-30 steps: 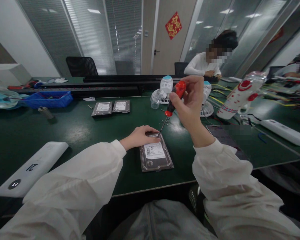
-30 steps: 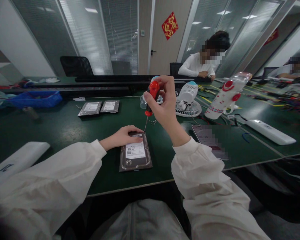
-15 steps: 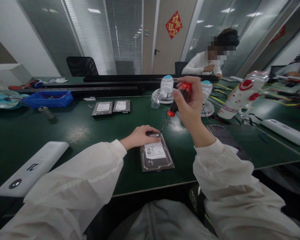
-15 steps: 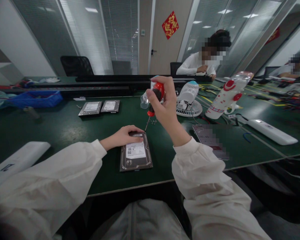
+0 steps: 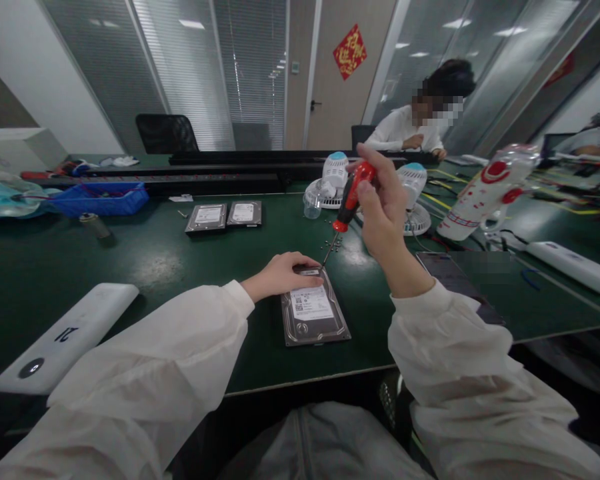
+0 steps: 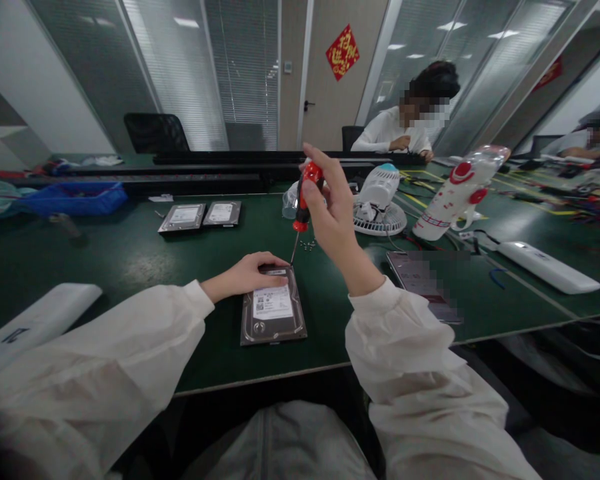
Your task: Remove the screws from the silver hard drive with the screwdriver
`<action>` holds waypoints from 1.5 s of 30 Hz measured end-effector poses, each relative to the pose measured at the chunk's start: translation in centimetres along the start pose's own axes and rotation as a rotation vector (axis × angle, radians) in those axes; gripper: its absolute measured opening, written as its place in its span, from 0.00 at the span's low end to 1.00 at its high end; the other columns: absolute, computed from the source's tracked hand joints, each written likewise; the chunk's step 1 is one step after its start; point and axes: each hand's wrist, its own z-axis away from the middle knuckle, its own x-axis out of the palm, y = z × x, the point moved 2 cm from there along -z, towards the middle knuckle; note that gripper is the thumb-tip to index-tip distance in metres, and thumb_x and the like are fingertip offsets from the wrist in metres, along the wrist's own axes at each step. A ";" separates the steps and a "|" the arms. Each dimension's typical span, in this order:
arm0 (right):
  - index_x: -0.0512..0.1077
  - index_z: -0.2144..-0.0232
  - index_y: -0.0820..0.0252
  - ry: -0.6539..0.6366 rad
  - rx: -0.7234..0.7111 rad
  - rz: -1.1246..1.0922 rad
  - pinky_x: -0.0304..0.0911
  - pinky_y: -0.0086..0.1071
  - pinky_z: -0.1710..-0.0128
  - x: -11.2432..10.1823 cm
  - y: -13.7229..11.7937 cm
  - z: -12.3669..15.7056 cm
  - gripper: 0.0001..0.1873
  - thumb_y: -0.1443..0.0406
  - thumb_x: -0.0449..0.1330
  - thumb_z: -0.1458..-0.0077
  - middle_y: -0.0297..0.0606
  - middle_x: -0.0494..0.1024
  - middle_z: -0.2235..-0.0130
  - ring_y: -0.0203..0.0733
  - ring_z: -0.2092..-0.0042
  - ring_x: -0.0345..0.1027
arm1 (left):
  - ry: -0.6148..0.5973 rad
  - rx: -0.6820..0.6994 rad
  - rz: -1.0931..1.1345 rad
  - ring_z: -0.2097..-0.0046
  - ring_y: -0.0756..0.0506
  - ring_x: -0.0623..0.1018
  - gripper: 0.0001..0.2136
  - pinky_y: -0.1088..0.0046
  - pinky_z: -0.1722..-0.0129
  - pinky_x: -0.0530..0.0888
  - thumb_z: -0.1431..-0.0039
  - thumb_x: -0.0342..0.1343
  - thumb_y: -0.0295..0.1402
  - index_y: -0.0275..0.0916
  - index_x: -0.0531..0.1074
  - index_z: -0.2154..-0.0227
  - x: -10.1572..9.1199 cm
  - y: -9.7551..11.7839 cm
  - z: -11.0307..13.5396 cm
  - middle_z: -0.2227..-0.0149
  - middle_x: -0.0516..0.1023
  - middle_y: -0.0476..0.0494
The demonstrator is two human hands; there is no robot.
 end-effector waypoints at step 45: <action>0.68 0.44 0.40 0.031 -0.006 -0.003 0.74 0.41 0.58 0.2 0.3 0.4 0.25 0.54 0.63 0.44 0.37 0.72 0.49 0.44 0.55 0.71 | -0.005 0.025 -0.034 0.49 0.39 0.77 0.27 0.62 0.49 0.72 0.46 0.60 0.56 0.48 0.77 0.48 0.0 0.1 -0.2 0.50 0.78 0.45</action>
